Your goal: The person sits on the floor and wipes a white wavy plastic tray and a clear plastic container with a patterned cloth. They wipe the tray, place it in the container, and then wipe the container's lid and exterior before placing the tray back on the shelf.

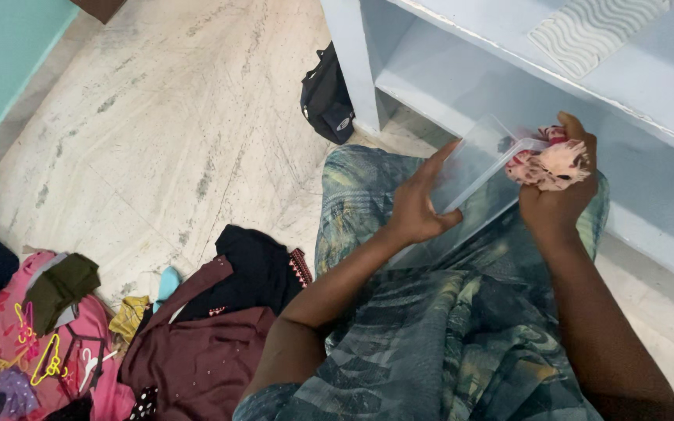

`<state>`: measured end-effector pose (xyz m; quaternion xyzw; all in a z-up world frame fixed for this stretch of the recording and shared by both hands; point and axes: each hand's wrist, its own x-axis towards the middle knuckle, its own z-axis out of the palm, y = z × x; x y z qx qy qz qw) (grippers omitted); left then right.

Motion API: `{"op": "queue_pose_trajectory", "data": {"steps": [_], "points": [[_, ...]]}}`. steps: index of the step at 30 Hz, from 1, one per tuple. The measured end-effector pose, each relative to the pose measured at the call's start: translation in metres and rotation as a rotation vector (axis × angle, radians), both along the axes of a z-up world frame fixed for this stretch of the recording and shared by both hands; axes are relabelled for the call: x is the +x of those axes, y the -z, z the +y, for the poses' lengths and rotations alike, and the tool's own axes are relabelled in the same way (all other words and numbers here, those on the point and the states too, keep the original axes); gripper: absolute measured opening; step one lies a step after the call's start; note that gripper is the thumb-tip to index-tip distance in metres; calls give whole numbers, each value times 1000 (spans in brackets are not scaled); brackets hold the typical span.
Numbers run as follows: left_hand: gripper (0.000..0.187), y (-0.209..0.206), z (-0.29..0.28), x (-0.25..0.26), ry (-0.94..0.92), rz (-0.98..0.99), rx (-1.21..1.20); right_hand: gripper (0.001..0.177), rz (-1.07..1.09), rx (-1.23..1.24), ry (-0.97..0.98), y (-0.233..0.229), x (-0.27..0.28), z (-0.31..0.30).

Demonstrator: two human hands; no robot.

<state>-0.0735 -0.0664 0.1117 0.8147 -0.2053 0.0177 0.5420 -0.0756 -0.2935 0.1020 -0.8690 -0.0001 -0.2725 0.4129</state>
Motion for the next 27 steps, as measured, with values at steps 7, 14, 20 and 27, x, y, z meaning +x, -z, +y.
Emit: {"op": "queue_pose_trajectory", "data": {"steps": [7, 14, 20, 27], "points": [[100, 7, -4, -1, -95, 76, -170, 72, -196, 24, -12, 48, 1, 19], [98, 11, -3, 19, -270, 27, -526, 75, 65, -84, -220, 92, -30, 46], [95, 14, 21, 31, -299, 20, -593, 75, 33, -182, -223, 54, -60, 32], [93, 16, -3, 13, -225, 57, -542, 53, -316, -150, -111, -24, -40, 19]]}}
